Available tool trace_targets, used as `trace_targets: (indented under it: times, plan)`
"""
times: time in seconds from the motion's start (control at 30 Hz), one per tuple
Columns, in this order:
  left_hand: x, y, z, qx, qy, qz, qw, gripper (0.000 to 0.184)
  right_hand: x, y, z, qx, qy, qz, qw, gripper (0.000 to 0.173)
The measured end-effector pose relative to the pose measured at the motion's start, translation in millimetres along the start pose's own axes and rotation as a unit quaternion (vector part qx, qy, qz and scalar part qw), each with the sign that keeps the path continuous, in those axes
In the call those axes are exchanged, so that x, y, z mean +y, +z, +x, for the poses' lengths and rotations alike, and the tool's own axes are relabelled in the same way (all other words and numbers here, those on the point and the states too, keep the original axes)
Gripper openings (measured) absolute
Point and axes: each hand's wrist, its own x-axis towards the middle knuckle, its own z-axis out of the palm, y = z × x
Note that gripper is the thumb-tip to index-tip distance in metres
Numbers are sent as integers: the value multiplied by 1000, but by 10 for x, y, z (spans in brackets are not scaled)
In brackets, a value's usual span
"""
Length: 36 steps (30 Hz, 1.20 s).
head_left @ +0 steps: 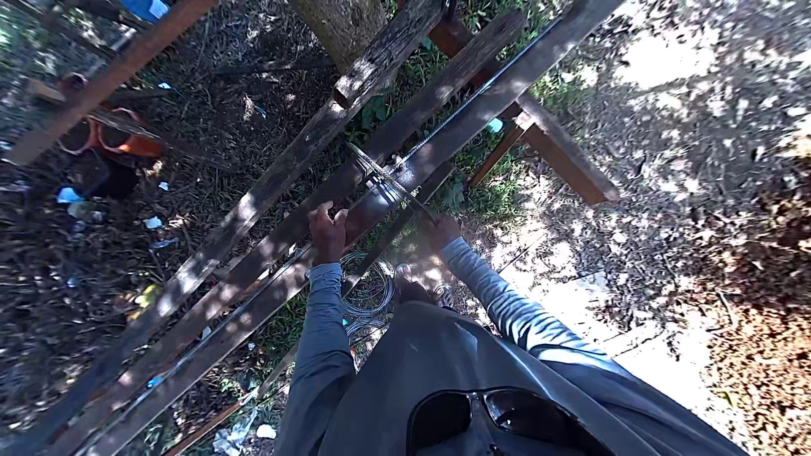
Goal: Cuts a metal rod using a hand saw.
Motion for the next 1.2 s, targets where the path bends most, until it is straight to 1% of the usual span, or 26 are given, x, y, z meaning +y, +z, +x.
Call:
trace_targets:
  times: [0.1,0.13,0.2,0.3,0.43,0.63,0.83,1.0,1.1,1.2]
  plan:
    - [-208,20,110,-57,-43,66,995,70,-43,-23,-6,-14,5,-2,1000,45]
    - [-245,63,135,-66,-49,99,992,76,-66,-34,-17,-23,6,-3,1000,44]
    - [-213,131,170,-77,-39,170,982,81,-104,-76,-10,-43,11,-13,999,44]
    - [-116,183,195,-76,-26,192,978,78,-51,-103,58,-51,5,4,999,46]
    - [-47,170,196,-85,-40,189,977,79,-95,-194,34,-57,7,5,998,50]
    - [19,207,123,-22,-36,192,981,72,-59,-208,58,-73,2,17,997,50]
    - [-18,246,93,0,-34,204,978,69,-46,-193,52,-77,-13,32,996,50]
    - [39,246,57,14,-36,174,984,65,-100,-196,25,-64,-11,48,997,49]
    - [128,200,62,-5,-44,192,980,66,-180,-267,-4,-64,1,39,997,46]
    - [176,121,47,-32,-62,189,979,61,-163,-196,9,-78,17,7,997,50]
